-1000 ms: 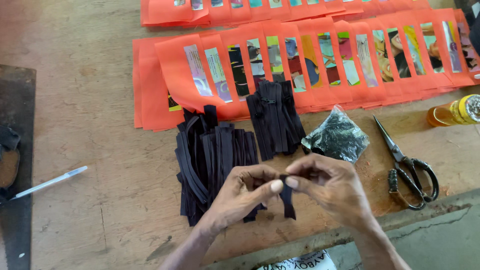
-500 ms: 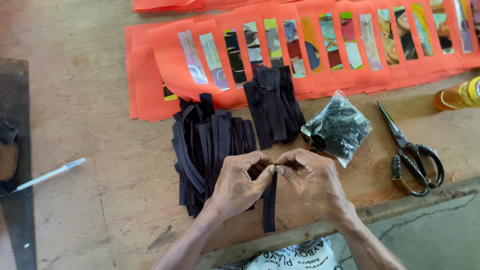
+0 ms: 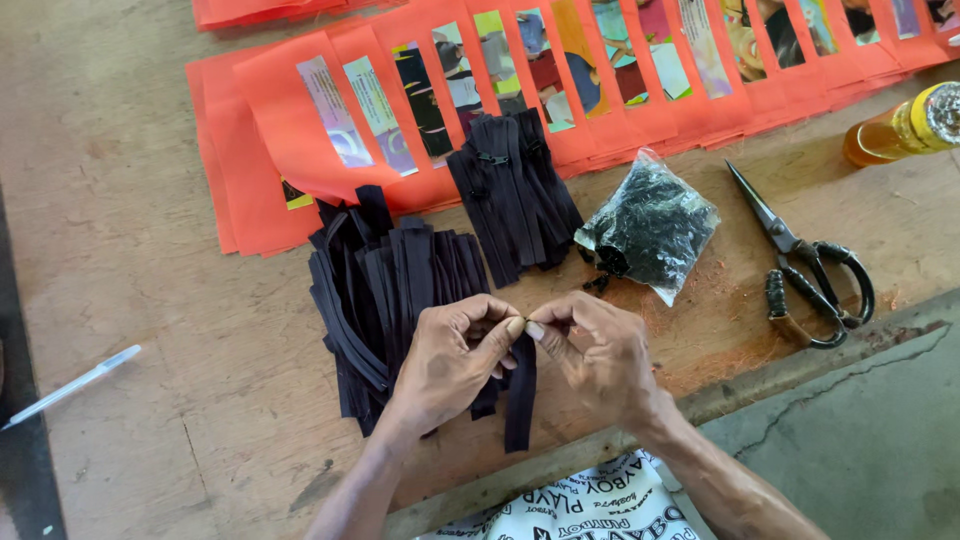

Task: The person assembles black zippers by hand on a wooden workbench. They pick up zipper tapes and small black plastic slider components, then attach the sliders to the tapes. The person works through a pile of materials, placing the finished zippers into a separate stack.

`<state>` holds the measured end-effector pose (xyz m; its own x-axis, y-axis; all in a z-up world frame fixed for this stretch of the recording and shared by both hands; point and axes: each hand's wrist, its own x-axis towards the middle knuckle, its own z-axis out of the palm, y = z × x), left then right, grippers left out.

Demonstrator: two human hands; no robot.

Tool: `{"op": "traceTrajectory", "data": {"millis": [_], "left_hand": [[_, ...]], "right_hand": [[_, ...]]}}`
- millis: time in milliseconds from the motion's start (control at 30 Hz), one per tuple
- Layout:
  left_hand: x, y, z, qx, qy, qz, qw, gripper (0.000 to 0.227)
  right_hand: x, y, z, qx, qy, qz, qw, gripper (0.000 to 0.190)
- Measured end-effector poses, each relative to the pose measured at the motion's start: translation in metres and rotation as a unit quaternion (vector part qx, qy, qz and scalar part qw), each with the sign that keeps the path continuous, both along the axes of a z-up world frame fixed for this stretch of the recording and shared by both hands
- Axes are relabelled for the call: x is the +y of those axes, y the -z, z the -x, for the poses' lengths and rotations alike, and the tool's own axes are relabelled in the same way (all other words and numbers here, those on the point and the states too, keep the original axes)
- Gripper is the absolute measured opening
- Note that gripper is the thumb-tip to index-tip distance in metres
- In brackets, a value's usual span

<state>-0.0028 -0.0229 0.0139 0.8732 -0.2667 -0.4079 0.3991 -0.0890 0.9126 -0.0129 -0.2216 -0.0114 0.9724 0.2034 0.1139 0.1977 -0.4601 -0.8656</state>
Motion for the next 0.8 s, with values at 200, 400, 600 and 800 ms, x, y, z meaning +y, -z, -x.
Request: {"op": "traceTrajectory", "data": {"millis": [200, 400, 600, 800], "left_hand": [[-0.006, 0.008, 0.0, -0.008, -0.055, 0.004, 0.998, 0.016], [0.0, 0.007, 0.006, -0.131, -0.129, 0.068, 0.981, 0.011], [-0.001, 0.006, 0.009, -0.127, -0.12, 0.05, 0.983, 0.01], [-0.003, 0.011, 0.007, -0.154, -0.151, 0.069, 0.974, 0.012]], "right_hand": [[-0.008, 0.01, 0.001, -0.117, -0.063, -0.026, 0.991, 0.01], [-0.034, -0.012, -0.032, -0.151, 0.044, 0.263, 0.952, 0.015], [-0.031, -0.023, -0.048, -0.088, 0.031, 0.306, 0.948, 0.017], [-0.024, -0.025, -0.055, -0.04, 0.005, 0.345, 0.938, 0.016]]}}
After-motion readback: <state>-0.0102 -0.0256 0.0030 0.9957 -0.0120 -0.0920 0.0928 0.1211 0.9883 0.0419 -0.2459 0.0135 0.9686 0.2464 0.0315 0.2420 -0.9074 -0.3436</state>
